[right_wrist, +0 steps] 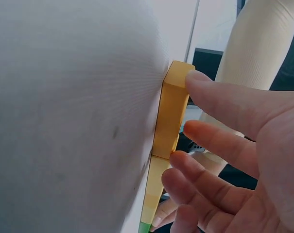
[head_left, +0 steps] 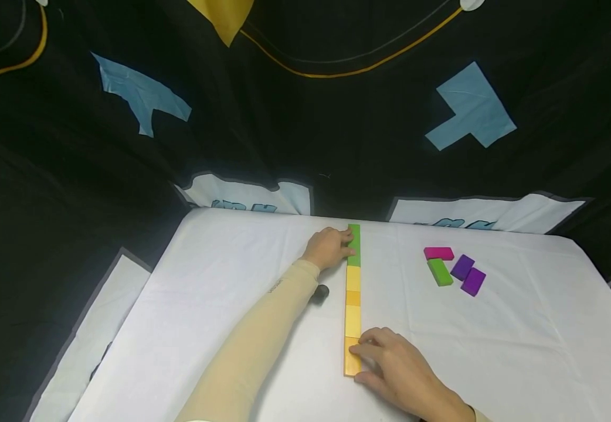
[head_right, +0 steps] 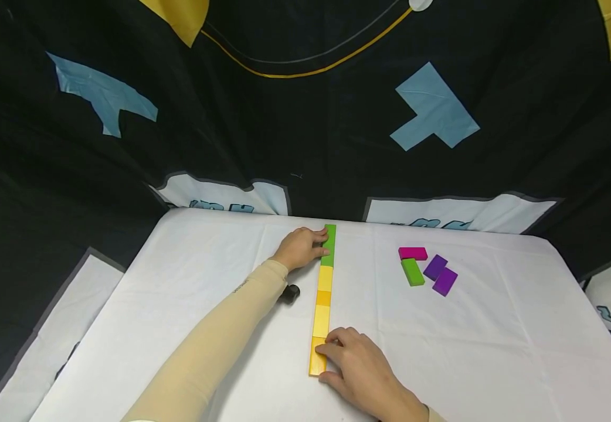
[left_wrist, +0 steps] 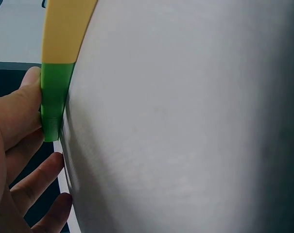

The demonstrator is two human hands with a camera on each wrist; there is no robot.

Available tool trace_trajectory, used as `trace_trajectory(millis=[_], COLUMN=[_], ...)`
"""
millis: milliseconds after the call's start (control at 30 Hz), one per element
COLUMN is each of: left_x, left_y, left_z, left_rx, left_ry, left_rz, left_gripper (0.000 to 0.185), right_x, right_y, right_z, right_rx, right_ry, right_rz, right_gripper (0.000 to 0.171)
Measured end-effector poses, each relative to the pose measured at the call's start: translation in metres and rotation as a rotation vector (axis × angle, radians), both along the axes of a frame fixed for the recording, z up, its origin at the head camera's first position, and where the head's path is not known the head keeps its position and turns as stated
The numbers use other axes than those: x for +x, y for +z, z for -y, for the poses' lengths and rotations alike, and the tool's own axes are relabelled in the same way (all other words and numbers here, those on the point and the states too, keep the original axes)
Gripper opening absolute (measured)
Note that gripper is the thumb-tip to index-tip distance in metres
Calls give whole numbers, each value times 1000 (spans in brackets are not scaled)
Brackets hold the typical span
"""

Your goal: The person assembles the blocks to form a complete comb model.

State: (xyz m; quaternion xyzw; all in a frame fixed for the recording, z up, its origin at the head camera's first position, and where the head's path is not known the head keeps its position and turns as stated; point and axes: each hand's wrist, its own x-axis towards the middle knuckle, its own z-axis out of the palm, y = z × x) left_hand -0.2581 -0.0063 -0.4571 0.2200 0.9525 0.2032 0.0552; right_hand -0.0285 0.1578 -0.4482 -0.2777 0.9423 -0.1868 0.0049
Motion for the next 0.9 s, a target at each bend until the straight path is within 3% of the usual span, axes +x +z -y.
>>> trace_trajectory(millis=[167,433,900], left_x=[0,1,1], left_y=[0,1,1], left_z=[1,1,1], left_rx=[14,7,4], left_ry=[7,10,0], left_rz=[5,20,13], left_gripper=[48,49,49], right_x=[-3,-19,-47], right_y=[5,16,22], right_z=[-4,-26,-71], right_rx=[-34,-130,-243], right_ry=[-71,-242,-286], right_rz=[35,-16,-192], right_gripper=[39,37,38])
